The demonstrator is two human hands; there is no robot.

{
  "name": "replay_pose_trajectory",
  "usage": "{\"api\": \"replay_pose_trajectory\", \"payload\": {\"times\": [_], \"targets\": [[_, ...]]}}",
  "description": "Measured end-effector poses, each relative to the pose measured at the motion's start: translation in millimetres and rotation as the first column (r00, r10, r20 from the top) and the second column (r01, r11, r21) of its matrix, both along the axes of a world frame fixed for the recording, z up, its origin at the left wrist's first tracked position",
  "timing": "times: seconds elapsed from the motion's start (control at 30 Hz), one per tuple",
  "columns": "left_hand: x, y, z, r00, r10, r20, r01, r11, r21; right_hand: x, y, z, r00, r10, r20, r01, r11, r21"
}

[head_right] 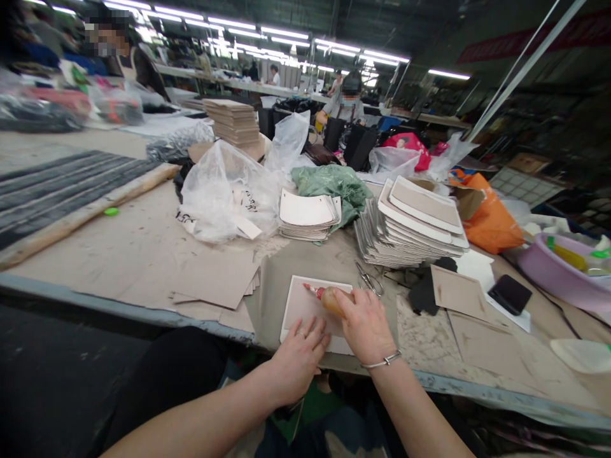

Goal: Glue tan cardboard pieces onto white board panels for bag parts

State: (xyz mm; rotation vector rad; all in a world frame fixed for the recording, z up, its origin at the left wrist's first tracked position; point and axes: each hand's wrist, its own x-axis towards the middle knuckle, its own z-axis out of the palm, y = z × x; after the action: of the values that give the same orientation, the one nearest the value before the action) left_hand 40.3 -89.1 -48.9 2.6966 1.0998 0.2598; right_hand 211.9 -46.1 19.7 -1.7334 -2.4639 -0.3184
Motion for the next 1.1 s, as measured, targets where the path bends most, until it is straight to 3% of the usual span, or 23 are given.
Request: {"api": "replay_pose_trajectory", "payload": {"times": [0.37,0.6,0.77,0.97,1.03,1.1], "targets": [[0,3,-1.7,1.000,-0.005,-0.009,0.004,0.994,-0.105,70,-24,-4.8,0.984,-0.165,0.073,0.159,0.985,0.073],[0,1,1.2,1.000,0.002,-0.031,-0.006,0.993,-0.120,84,-34,-4.1,0.972,-0.216,0.090,0.209,0.974,0.083],[1,1,2.1,1.000,0.005,-0.024,-0.007,0.995,-0.099,59,-29,-9.9,0.981,-0.192,0.034,0.189,0.980,0.068],[2,2,9.3,0.999,0.012,-0.042,-0.018,0.992,-0.123,-7,-13,-8.9,0.988,-0.127,-0.092,0.126,0.992,-0.018],[2,2,9.5,0.999,0.020,-0.034,-0.023,0.994,-0.107,-23,-7,-10.3,0.979,-0.084,-0.188,0.074,0.996,-0.056],[2,2,8.7,0.999,0.026,-0.021,-0.027,0.996,-0.088,-29,-2,-16.3,0.919,-0.052,-0.390,0.017,0.996,-0.092]]}}
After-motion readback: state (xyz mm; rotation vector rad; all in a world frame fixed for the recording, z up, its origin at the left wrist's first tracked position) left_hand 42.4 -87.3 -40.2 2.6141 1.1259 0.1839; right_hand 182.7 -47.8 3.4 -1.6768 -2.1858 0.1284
